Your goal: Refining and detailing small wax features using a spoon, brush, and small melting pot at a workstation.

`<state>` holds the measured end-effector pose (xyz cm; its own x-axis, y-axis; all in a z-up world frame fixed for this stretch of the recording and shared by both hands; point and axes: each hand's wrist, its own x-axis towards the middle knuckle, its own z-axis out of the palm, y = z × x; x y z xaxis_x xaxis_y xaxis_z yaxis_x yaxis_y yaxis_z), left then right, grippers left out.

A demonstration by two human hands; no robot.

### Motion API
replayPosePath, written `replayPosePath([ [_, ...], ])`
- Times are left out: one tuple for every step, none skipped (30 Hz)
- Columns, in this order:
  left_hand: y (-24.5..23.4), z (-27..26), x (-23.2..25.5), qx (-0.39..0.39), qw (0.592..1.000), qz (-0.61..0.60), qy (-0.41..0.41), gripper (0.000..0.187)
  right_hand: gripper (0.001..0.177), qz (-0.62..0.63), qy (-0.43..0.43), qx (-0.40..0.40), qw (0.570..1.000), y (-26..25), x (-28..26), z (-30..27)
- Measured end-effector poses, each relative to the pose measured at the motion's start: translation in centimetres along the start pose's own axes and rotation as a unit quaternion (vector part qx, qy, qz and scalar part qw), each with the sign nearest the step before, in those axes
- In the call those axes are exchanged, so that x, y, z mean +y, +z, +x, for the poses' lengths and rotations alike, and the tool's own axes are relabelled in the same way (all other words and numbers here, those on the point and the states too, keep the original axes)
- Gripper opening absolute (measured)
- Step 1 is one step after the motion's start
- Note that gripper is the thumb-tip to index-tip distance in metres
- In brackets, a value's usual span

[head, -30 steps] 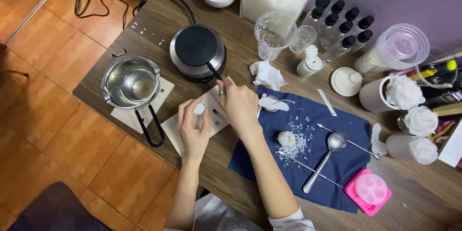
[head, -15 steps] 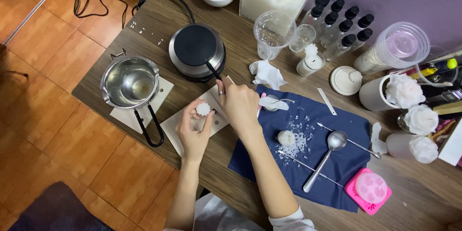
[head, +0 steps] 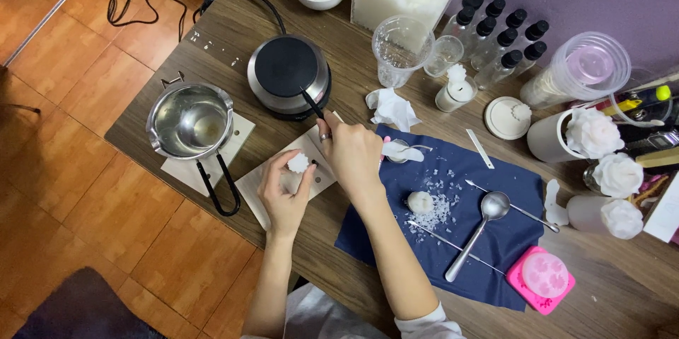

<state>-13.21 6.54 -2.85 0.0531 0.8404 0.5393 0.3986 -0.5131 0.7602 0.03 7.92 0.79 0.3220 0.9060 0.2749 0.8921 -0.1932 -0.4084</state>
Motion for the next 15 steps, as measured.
replayPosePath([
  [-0.02,-0.01,-0.02,-0.001,1.000,0.000,0.000,0.035,0.021,0.000,0.000,0.000,1.000,-0.07,-0.05,-0.01],
  [-0.02,-0.02,-0.05,0.003,1.000,-0.006,-0.006,0.037,0.021,-0.005,0.001,0.002,1.000,-0.14,-0.08,-0.02],
  [-0.02,-0.03,-0.06,0.006,1.000,-0.012,-0.011,0.040,0.021,-0.011,0.002,0.004,1.000,-0.22,-0.11,-0.03],
  [-0.06,-0.08,-0.07,0.006,1.000,-0.012,-0.011,0.040,0.021,-0.011,0.003,0.004,1.000,-0.17,-0.09,-0.01],
  [-0.06,-0.13,-0.07,0.005,1.000,-0.009,-0.013,0.042,0.020,-0.009,0.003,0.003,1.000,-0.13,-0.05,0.02],
  [-0.07,-0.19,-0.07,0.005,1.000,-0.007,-0.015,0.044,0.020,-0.007,0.003,0.001,1.000,-0.10,-0.01,0.04],
  [-0.08,-0.21,-0.15,0.005,1.000,-0.007,-0.015,0.044,0.020,-0.007,0.004,0.001,1.000,-0.19,-0.04,0.04],
  [-0.10,-0.23,-0.23,0.007,1.000,-0.003,-0.010,0.042,0.020,-0.003,0.006,-0.004,1.000,-0.27,-0.08,0.03],
  [-0.12,-0.24,-0.32,0.010,1.000,0.002,-0.005,0.040,0.020,0.002,0.008,-0.010,1.000,-0.36,-0.13,0.03],
  [-0.15,-0.16,-0.25,0.010,1.000,0.002,-0.006,0.040,0.020,0.002,0.008,-0.010,1.000,-0.40,-0.20,0.08],
  [-0.17,-0.07,-0.17,0.009,1.000,0.002,0.003,0.039,0.020,-0.002,0.010,-0.009,1.000,-0.45,-0.27,0.12],
  [-0.20,0.02,-0.09,0.007,1.000,0.002,0.011,0.038,0.021,-0.005,0.012,-0.008,1.000,-0.50,-0.34,0.16],
  [-0.21,0.05,-0.01,0.007,1.000,0.002,0.011,0.038,0.021,-0.005,0.012,-0.008,1.000,-0.51,-0.34,0.14],
  [-0.22,0.09,0.07,0.007,1.000,0.000,0.013,0.037,0.021,-0.003,0.013,-0.008,1.000,-0.52,-0.33,0.12],
  [-0.22,0.13,0.15,0.008,1.000,-0.001,0.015,0.036,0.021,-0.001,0.014,-0.008,1.000,-0.53,-0.32,0.10],
])
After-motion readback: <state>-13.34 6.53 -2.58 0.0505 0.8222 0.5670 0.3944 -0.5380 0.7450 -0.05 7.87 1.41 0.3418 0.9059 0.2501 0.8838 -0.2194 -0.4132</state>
